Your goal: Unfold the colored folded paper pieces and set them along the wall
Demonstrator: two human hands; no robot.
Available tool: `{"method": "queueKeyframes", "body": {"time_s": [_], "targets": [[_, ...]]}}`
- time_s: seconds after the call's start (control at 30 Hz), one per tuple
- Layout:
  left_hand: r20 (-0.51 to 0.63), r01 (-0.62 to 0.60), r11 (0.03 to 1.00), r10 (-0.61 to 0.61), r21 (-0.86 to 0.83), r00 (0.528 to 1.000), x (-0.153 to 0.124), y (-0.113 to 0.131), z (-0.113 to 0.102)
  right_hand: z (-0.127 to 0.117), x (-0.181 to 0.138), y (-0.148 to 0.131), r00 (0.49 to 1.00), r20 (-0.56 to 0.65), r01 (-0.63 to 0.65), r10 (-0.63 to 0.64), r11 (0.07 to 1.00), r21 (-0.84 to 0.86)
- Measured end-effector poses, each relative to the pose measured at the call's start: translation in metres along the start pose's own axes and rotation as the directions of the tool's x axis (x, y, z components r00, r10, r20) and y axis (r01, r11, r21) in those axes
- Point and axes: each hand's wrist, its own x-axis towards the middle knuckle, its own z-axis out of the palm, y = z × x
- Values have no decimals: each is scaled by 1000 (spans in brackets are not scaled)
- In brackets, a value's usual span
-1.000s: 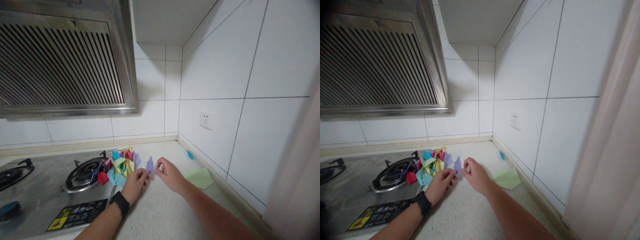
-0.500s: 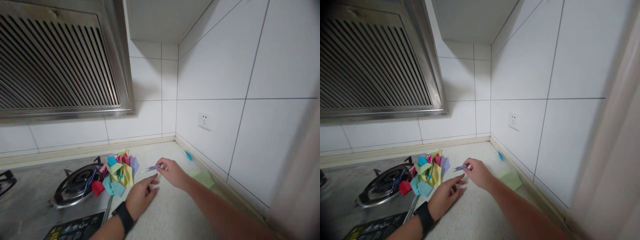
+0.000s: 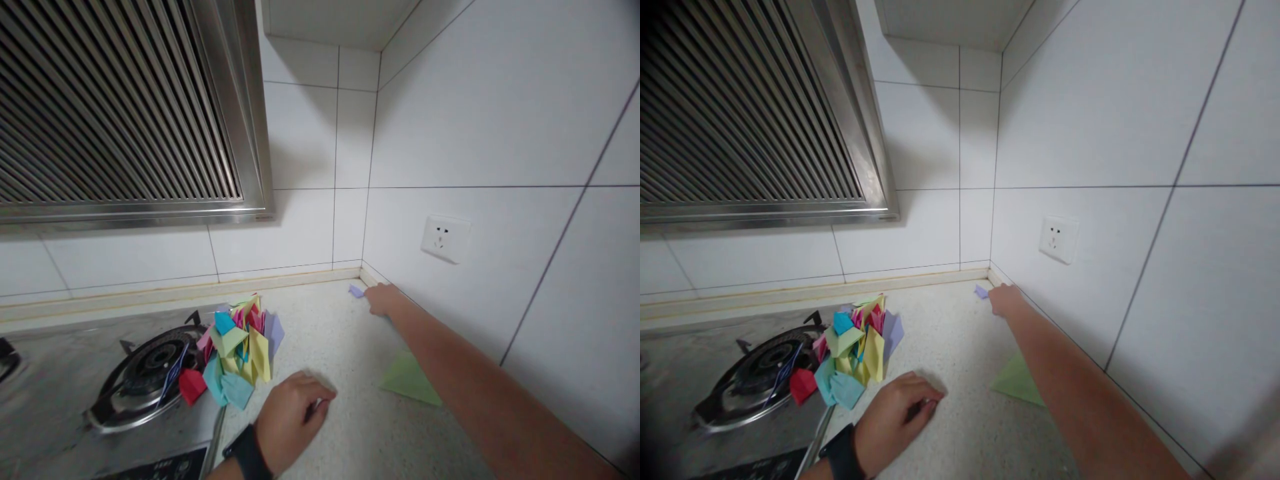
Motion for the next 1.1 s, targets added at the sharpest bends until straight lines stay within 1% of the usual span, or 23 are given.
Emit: {"method": "queueKeyframes", "body": {"time_s": [0.07,0.17,0.27,0.33,0.4,0.47,0.6,0.8,0.97,1.1], "targets": [[10,3,1000,-3,-6,1000,1,-1,0,10,2,8,998,62,3,-2,1000,-24],[16,3,1000,-3,-21,1000,1,0,-1,14,9,12,994,105,45,-41,999,-29],[14,6,999,-5,-34,1000,1,1,-1,16,17,5,984,136,115,-112,993,-8],[18,5,999,-5,-38,1000,1,1,-2,21,21,-2,979,158,132,-130,991,-2],[19,2,999,-1,-41,1000,0,1,-2,29,23,-7,978,179,111,-106,994,-13],[17,-4,999,4,-45,1000,0,1,-2,36,24,-8,980,188,65,-57,997,-38],[21,-9,999,10,-41,1000,0,2,-3,46,25,-1,983,181,-4,18,997,-79],[16,-4,999,5,-43,1000,0,2,-2,47,26,6,983,180,-17,31,997,-81],[12,-12,999,12,-37,1000,1,2,-3,47,26,6,984,171,-36,48,997,-73],[19,-16,999,16,-33,1000,1,1,-3,42,21,3,985,165,-38,49,997,-72]]}}
